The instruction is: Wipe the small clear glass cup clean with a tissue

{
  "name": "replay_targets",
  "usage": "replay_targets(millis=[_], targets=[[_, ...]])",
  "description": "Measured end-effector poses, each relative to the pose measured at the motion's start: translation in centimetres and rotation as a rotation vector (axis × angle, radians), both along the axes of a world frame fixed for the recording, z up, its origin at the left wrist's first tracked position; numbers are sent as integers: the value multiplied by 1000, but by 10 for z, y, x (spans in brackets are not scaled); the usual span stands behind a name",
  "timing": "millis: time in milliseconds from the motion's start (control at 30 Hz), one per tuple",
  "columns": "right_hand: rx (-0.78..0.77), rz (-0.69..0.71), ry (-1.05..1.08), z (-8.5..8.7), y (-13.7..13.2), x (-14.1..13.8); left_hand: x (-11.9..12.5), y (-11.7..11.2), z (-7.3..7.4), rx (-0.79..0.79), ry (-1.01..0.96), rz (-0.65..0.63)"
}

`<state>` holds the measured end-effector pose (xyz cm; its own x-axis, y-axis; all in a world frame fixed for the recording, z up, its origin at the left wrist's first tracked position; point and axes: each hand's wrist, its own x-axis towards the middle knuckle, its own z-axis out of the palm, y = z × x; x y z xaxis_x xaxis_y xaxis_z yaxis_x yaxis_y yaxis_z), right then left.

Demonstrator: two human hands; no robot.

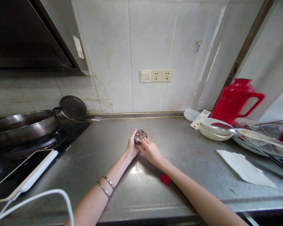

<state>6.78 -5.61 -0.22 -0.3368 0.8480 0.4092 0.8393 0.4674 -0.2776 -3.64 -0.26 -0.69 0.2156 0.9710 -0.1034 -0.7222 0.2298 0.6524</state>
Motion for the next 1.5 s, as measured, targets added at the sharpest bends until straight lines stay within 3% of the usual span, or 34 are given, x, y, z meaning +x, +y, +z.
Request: replay_targets(millis=[233,400,567,767,900,1133,1267,1367,1500], targets=[[23,33,-296,13,2,23,-12,7,5,48,-71,-194],[61,220,-454,19,5,40,-22,12,3,-84,-20,-321],[66,241,-451,26,5,48,-23,13,5,-171,97,-433],[50,210,-389,32,6,53,-14,6,13,-136,41,-298],[-9,145,-300,27,5,46,-8,4,12,-84,-12,-220],[-39,248,192,0,6,22,-4,3,3,11,-68,-124],[22,153,380,-12,8,11,0,0,-1,-2,-72,-161],[74,97,319,-12,8,14,2,-3,2,23,-89,-198],[85,118,21,6,8,33,-6,-1,9,85,-133,-240]])
